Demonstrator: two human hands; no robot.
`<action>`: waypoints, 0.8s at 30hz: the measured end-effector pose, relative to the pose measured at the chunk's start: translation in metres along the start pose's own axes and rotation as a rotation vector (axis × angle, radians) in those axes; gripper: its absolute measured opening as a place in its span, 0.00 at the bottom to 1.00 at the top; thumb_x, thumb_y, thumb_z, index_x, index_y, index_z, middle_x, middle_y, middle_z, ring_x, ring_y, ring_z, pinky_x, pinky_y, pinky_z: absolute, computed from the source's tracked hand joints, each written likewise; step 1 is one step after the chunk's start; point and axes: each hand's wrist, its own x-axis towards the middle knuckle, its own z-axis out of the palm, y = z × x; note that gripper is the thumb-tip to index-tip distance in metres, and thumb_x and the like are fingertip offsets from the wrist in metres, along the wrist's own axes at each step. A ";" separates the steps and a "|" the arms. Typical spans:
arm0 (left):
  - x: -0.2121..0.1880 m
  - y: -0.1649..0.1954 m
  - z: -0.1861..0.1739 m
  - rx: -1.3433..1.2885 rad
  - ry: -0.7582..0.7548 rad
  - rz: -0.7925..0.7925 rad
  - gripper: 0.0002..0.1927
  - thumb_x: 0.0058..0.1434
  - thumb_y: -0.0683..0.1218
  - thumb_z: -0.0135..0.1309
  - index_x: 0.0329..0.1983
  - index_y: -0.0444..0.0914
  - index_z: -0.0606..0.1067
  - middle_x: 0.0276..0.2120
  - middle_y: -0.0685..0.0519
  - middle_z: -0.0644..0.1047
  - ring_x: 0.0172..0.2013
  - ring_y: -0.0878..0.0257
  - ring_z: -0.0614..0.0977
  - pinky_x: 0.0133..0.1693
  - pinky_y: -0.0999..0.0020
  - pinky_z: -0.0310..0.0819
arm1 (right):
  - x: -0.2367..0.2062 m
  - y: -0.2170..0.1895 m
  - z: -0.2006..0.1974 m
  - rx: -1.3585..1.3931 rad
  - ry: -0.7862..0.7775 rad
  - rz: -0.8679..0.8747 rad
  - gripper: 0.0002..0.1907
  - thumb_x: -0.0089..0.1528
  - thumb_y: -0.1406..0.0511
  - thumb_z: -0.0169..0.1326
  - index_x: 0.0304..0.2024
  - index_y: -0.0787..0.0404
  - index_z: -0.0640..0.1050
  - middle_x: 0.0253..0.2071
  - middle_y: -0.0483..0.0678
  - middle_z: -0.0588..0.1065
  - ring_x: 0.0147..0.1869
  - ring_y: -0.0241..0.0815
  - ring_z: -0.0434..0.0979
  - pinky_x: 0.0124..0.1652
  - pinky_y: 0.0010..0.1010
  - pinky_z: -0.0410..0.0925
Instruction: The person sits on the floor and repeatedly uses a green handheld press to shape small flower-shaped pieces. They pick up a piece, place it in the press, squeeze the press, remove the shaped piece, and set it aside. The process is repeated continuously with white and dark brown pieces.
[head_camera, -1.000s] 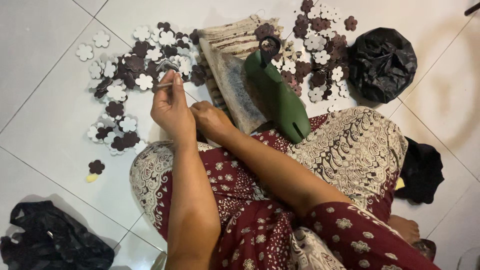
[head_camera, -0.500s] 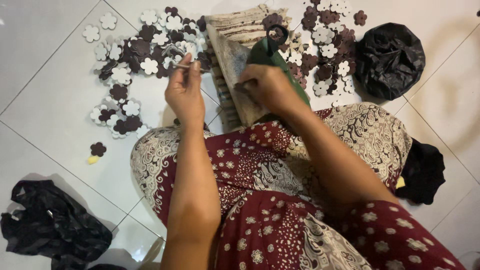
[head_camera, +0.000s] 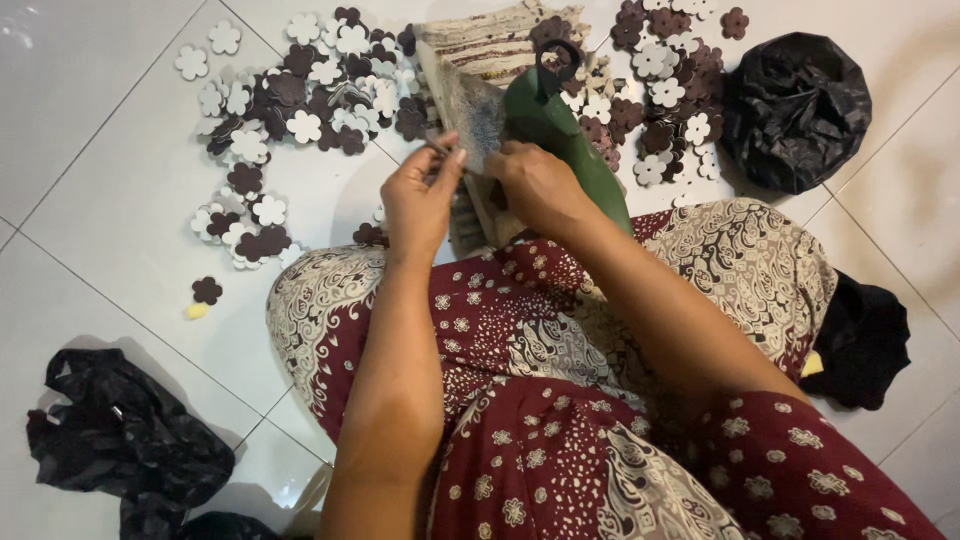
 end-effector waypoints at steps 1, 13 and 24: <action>-0.002 0.000 0.002 0.015 -0.025 0.071 0.10 0.66 0.43 0.61 0.50 0.39 0.83 0.38 0.54 0.84 0.31 0.73 0.79 0.32 0.76 0.74 | -0.003 0.000 -0.002 0.047 0.050 0.013 0.11 0.59 0.73 0.55 0.43 0.61 0.81 0.43 0.57 0.78 0.46 0.59 0.80 0.43 0.45 0.73; -0.008 -0.004 0.015 0.111 -0.198 0.104 0.06 0.66 0.43 0.60 0.43 0.37 0.82 0.33 0.59 0.83 0.32 0.77 0.78 0.35 0.78 0.74 | -0.073 0.032 -0.033 0.305 0.363 0.481 0.30 0.62 0.59 0.65 0.61 0.67 0.71 0.52 0.64 0.74 0.52 0.57 0.78 0.48 0.43 0.74; -0.009 -0.004 0.015 0.165 -0.218 0.090 0.07 0.66 0.44 0.60 0.44 0.38 0.82 0.31 0.58 0.83 0.32 0.76 0.79 0.35 0.77 0.75 | -0.070 0.036 -0.033 0.381 0.261 0.510 0.27 0.65 0.57 0.61 0.62 0.64 0.75 0.52 0.62 0.77 0.55 0.56 0.79 0.54 0.44 0.71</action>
